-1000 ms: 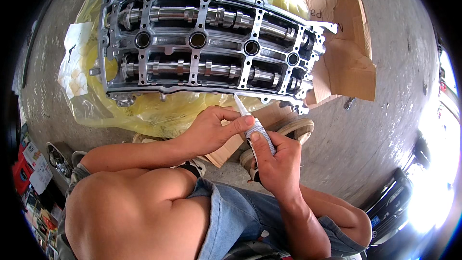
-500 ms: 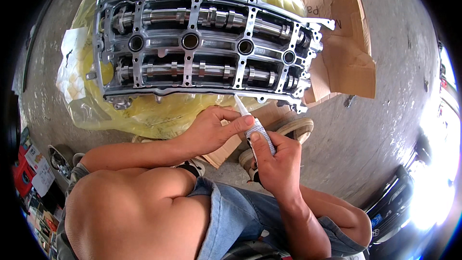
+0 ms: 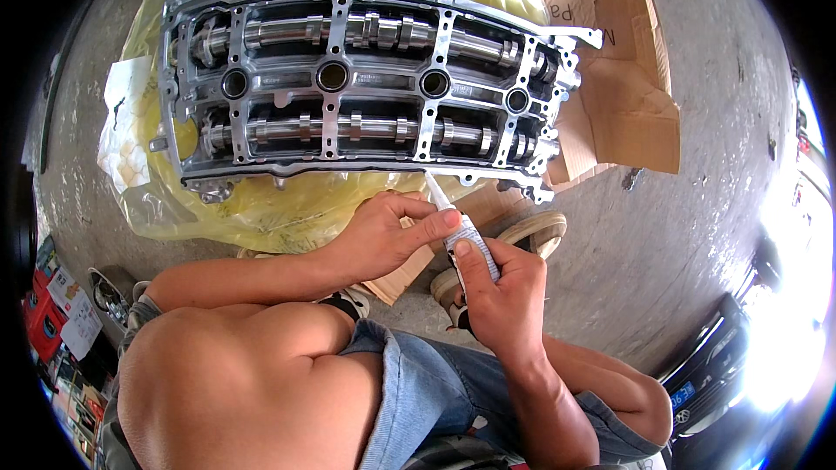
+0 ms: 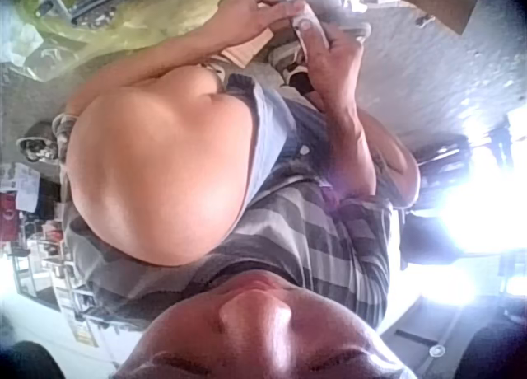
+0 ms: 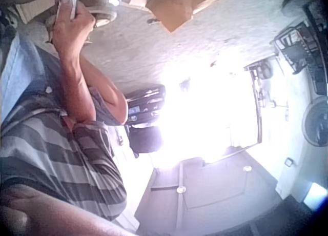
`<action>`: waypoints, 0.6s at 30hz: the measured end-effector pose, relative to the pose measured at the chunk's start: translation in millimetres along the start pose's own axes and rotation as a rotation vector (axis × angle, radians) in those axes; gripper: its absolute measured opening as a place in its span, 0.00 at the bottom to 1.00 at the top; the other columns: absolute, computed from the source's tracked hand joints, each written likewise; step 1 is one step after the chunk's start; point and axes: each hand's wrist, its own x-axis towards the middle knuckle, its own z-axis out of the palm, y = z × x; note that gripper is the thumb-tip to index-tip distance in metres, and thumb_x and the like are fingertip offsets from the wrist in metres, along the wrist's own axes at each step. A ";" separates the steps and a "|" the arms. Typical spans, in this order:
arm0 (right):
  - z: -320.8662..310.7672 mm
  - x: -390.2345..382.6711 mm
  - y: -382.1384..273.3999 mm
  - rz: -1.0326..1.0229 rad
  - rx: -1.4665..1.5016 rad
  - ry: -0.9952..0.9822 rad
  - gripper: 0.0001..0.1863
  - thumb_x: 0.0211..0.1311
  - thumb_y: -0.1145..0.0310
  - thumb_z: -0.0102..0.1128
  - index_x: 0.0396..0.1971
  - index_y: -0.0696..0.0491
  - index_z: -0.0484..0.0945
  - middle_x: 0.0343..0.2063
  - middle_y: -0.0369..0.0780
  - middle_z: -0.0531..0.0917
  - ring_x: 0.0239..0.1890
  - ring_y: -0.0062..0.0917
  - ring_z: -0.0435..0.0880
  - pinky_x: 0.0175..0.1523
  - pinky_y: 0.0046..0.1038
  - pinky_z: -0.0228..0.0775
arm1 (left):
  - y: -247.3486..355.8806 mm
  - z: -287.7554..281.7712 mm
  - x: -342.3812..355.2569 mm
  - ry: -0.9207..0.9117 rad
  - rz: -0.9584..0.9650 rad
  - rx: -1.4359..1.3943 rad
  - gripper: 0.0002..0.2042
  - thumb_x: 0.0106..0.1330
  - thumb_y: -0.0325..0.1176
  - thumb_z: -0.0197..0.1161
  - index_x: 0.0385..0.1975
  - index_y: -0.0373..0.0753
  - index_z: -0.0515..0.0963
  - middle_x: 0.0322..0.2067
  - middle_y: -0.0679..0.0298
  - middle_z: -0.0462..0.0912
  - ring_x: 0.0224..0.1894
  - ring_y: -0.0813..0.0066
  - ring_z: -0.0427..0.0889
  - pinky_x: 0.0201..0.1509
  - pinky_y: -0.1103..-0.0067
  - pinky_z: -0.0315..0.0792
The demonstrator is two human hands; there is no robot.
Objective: The person applies a sealant from a tube onto the edge of a metal engine component by hand and then spreads it along the surface using a small tool.
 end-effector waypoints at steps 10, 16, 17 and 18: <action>-1.8 -0.1 4.0 0.007 0.030 0.017 0.14 0.63 0.66 0.57 0.25 0.64 0.79 0.11 0.34 0.75 0.14 0.13 0.71 0.18 0.19 0.60 | -1.3 4.3 3.6 0.003 0.005 -0.023 0.22 0.63 0.52 0.58 0.37 0.36 0.82 0.28 0.61 0.83 0.33 0.78 0.79 0.40 0.80 0.71; -1.9 -2.0 1.8 0.024 0.018 0.033 0.15 0.62 0.65 0.57 0.26 0.64 0.79 0.11 0.35 0.75 0.14 0.13 0.72 0.18 0.20 0.61 | 5.1 1.7 2.5 -0.018 -0.020 -0.037 0.21 0.63 0.51 0.59 0.36 0.36 0.83 0.27 0.61 0.83 0.33 0.79 0.78 0.40 0.80 0.70; -2.2 -2.7 2.0 0.024 0.007 0.032 0.15 0.62 0.64 0.57 0.26 0.64 0.79 0.12 0.35 0.75 0.14 0.13 0.72 0.18 0.20 0.61 | 4.9 2.0 2.3 -0.018 -0.024 -0.038 0.21 0.63 0.51 0.59 0.36 0.36 0.83 0.27 0.61 0.83 0.33 0.79 0.78 0.40 0.80 0.70; -1.6 -3.3 2.6 0.020 0.007 0.034 0.15 0.62 0.64 0.57 0.26 0.64 0.79 0.12 0.35 0.75 0.14 0.13 0.72 0.18 0.20 0.61 | 4.4 2.0 2.0 -0.018 -0.026 -0.038 0.21 0.63 0.51 0.59 0.35 0.36 0.83 0.27 0.61 0.83 0.33 0.79 0.78 0.40 0.81 0.70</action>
